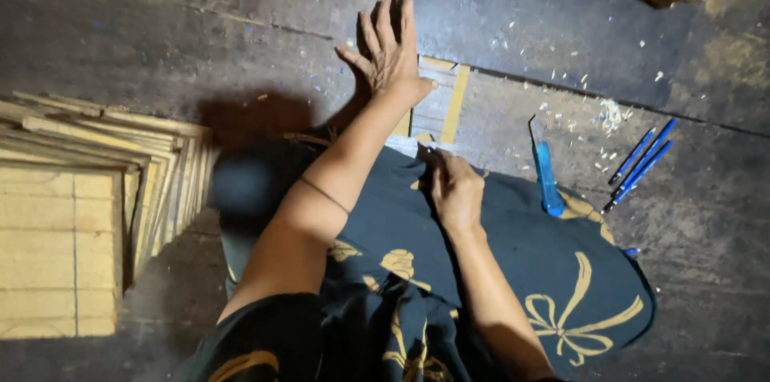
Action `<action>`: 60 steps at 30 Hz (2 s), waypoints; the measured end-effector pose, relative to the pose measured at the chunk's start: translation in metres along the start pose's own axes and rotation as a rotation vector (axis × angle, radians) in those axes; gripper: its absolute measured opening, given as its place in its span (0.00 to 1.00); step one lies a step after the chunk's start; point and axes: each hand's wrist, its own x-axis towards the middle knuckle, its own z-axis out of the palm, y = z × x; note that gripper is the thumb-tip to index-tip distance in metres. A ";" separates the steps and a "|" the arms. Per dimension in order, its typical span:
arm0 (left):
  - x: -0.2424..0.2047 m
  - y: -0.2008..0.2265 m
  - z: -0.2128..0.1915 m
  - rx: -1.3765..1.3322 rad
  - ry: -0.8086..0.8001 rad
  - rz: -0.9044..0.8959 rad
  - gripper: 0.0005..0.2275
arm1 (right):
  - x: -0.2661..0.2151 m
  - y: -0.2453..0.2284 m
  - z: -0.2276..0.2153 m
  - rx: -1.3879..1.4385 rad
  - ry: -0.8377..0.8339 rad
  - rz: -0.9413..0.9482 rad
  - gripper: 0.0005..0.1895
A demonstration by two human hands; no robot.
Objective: Marking and scoring small wooden slats using a pencil and utility knife with a template guide.
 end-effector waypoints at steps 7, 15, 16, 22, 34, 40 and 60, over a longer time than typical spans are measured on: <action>0.003 -0.002 0.013 0.043 0.057 0.007 0.63 | 0.000 0.006 0.021 -0.027 0.037 -0.065 0.13; 0.007 -0.005 0.027 0.096 0.114 0.026 0.62 | 0.006 -0.006 0.026 -0.094 -0.011 -0.129 0.13; 0.005 -0.005 0.025 0.095 0.111 0.027 0.62 | 0.002 -0.005 0.028 -0.095 -0.012 -0.126 0.13; 0.002 -0.004 0.017 0.039 0.073 0.025 0.62 | 0.005 -0.006 0.021 -0.036 0.037 -0.140 0.11; 0.005 -0.005 0.019 0.096 0.092 0.028 0.61 | 0.000 0.007 0.029 -0.317 0.090 -0.016 0.16; 0.000 0.000 0.006 0.075 0.047 0.003 0.62 | 0.014 -0.002 0.010 -0.178 0.040 0.203 0.10; -0.070 0.005 0.088 -0.430 0.398 0.034 0.44 | 0.000 0.112 0.040 -0.210 0.434 0.532 0.50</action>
